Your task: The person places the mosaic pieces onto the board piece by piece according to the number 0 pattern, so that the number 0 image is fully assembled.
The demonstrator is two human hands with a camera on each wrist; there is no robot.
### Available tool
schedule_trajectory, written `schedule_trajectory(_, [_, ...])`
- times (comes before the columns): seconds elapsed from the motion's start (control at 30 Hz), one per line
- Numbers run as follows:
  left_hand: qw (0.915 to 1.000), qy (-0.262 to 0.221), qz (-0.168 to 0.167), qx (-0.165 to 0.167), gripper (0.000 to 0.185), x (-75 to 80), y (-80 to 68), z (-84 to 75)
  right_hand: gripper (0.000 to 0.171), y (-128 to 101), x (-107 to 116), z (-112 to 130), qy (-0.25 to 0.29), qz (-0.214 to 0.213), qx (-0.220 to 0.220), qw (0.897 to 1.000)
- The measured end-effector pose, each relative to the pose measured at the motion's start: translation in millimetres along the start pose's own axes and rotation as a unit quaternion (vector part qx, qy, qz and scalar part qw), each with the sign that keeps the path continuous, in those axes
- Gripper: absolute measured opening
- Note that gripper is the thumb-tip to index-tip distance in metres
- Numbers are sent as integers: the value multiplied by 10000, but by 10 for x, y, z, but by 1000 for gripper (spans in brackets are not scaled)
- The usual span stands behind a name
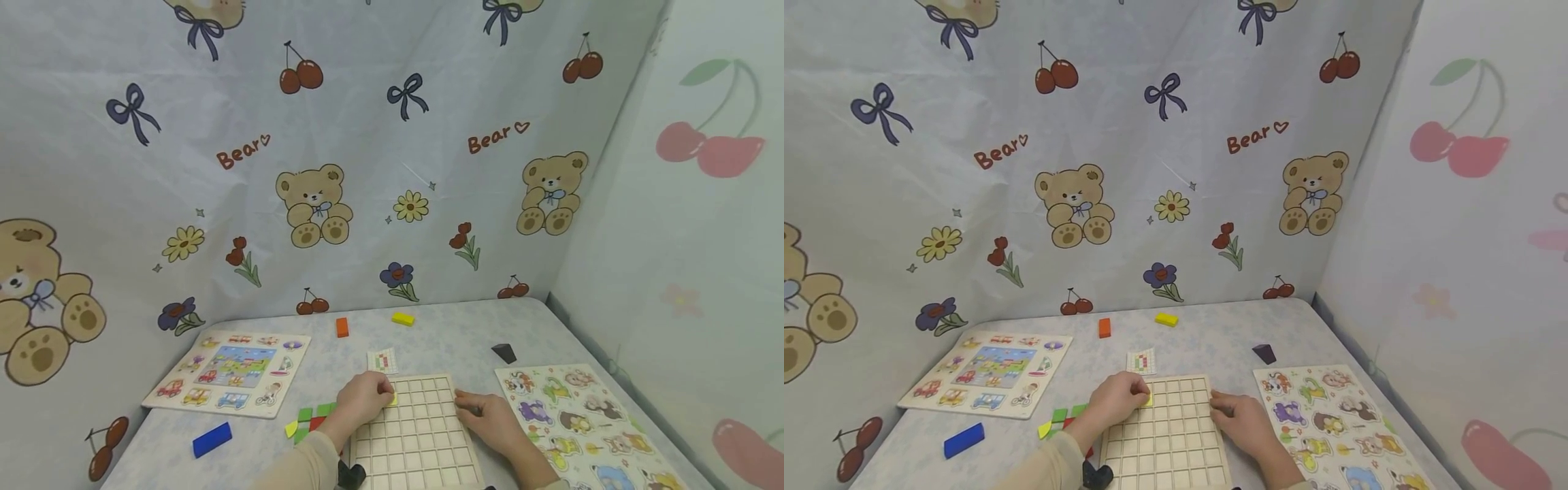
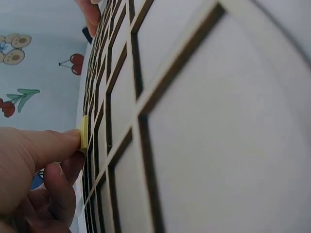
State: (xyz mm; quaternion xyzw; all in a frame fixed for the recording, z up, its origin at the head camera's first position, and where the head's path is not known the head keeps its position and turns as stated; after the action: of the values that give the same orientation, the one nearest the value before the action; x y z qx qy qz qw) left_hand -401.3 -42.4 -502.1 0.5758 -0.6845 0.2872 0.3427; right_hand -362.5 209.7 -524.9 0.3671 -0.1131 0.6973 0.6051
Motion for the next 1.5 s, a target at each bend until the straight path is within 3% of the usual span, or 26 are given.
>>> schedule_trajectory(0.2, [9998, 146, -110, 70, 7, 4, -5, -1, 25, -15, -2, 19, 73, 33, 61, 9999])
schedule_trajectory(0.37, [9995, -206, -161, 156, 8, 88, 2, 75, 25, -24, 0, 11, 82, 28, 30, 10000])
schedule_trajectory(0.43, [9985, -408, -252, 258, 13, 235, -15, 126, 25, -23, 1, 11, 36, 33, 38, 10000])
schedule_trajectory(0.53, [9949, -627, -558, 551, 15, 586, -93, 244, 25, -19, 10, 14, -52, -24, 0, 10000])
schedule_trajectory(0.63, [9887, -661, -939, 965, 17, 937, -225, 457, 25, -13, 18, 22, -97, -68, -89, 9999])
schedule_trajectory(0.73, [9845, -548, -977, 1350, 21, 1112, -381, 699, 25, -11, 24, 15, -108, -43, -169, 9998])
schedule_trajectory(0.83, [9847, -361, -669, 1571, 21, 1102, -508, 924, 25, -3, 37, 11, -122, -17, -169, 9998])
schedule_trajectory(1.03, [9882, -264, -65, 1507, 20, 892, -626, 1217, 25, 30, 5, 10, -19, 20, -71, 10000])
schedule_trajectory(1.3, [9956, -125, -56, 926, 29, 759, -639, 1230, 24, 11, -4, 20, 158, 18, -229, 9996])
schedule_trajectory(1.5, [9966, 7, -127, 808, 27, 754, -642, 1175, 24, 4, 13, 27, 98, 10, -245, 9997])
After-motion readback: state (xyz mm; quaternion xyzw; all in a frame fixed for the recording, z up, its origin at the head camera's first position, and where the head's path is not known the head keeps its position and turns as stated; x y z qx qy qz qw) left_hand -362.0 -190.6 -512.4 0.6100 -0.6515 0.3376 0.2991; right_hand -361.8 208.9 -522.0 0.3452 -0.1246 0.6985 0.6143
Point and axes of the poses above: each hand's wrist, its own y-axis towards the middle knuckle, its own x-axis out of the back of the hand, z = x × y, the point moved 9 cm from there along y, towards the middle knuckle, and after that the axes turned 8 degrees about x, right-handed, at the moved point
